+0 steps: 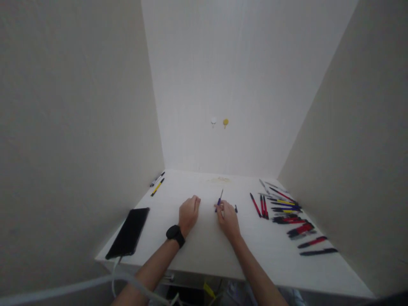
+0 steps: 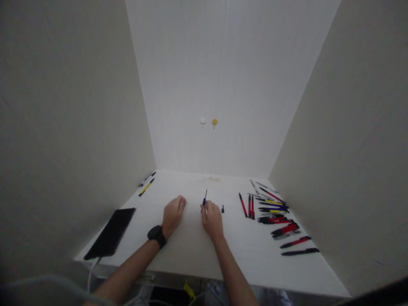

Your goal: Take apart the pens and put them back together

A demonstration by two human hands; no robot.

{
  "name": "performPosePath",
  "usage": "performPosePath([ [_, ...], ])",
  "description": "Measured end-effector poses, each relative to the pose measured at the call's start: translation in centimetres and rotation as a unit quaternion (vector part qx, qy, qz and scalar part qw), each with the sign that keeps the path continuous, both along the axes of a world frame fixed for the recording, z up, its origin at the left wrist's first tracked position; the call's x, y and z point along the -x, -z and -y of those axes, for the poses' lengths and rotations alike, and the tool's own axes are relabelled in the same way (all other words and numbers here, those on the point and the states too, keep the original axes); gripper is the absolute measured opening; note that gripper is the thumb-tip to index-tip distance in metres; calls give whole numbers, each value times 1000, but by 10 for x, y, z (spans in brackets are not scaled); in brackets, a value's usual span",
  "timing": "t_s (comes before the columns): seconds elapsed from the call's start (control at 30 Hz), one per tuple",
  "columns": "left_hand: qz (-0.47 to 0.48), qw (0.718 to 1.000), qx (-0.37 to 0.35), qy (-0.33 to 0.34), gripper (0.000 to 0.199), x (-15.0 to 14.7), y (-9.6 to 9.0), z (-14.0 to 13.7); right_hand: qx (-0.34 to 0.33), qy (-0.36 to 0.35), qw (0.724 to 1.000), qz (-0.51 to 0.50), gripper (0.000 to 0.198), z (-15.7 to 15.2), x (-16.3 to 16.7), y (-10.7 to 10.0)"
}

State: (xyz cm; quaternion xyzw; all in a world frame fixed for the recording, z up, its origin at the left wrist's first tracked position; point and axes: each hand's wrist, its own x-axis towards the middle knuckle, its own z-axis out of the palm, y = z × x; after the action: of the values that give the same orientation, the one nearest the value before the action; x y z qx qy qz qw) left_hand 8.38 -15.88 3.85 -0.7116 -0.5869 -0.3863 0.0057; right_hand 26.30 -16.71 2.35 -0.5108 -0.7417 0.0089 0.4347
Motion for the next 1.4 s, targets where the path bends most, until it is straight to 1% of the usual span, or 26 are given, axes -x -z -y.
performPosePath([
  [0.1,-21,999,10,-42,34,-2,3,-1,20,23,999,-19,18,1,1,4],
  [0.13,-28,998,13,-55,34,-2,5,-1,15,33,999,-21,17,2,2,5],
  [0.2,-39,998,7,-55,34,-3,6,-1,8,31,999,-8,16,3,3,8],
  [0.27,-47,998,3,-39,33,-2,7,-1,4,4,1000,12,16,4,3,9],
  [0.4,-10,994,23,-107,37,3,2,0,5,-44,999,15,15,5,2,7],
  [0.57,-64,991,51,-102,38,4,-3,-1,12,-69,998,6,17,-2,0,7],
  [0.67,-87,989,64,-103,42,1,-3,0,19,-65,998,-1,19,-7,-1,9],
  [0.77,-119,985,76,-96,44,-4,-4,4,26,-83,996,-7,20,-10,-1,11],
  [0.87,-124,981,100,-109,44,-6,-6,7,28,-88,996,-10,19,-11,-1,11],
  [0.93,-94,978,119,-144,43,-5,-7,10,27,-80,996,-13,20,-11,-1,11],
  [0.97,-67,974,126,-174,43,-2,-6,11,26,-76,997,-14,20,-12,-1,11],
  [1.07,25,952,139,-272,43,10,-3,16,16,-63,998,1,20,-11,0,11],
  [1.1,50,944,147,-291,41,15,-1,17,11,-65,998,9,20,-11,0,10],
  [1.17,84,940,172,-282,37,24,3,17,6,-77,997,20,18,-10,0,9],
  [1.23,104,948,179,-243,32,31,6,15,6,-87,996,11,17,-9,0,8],
  [1.3,117,955,181,-206,30,33,6,10,6,-88,996,-6,16,-8,-1,7],
  [1.4,114,961,190,-166,28,30,4,1,13,-83,996,-16,16,-7,-2,6],
])
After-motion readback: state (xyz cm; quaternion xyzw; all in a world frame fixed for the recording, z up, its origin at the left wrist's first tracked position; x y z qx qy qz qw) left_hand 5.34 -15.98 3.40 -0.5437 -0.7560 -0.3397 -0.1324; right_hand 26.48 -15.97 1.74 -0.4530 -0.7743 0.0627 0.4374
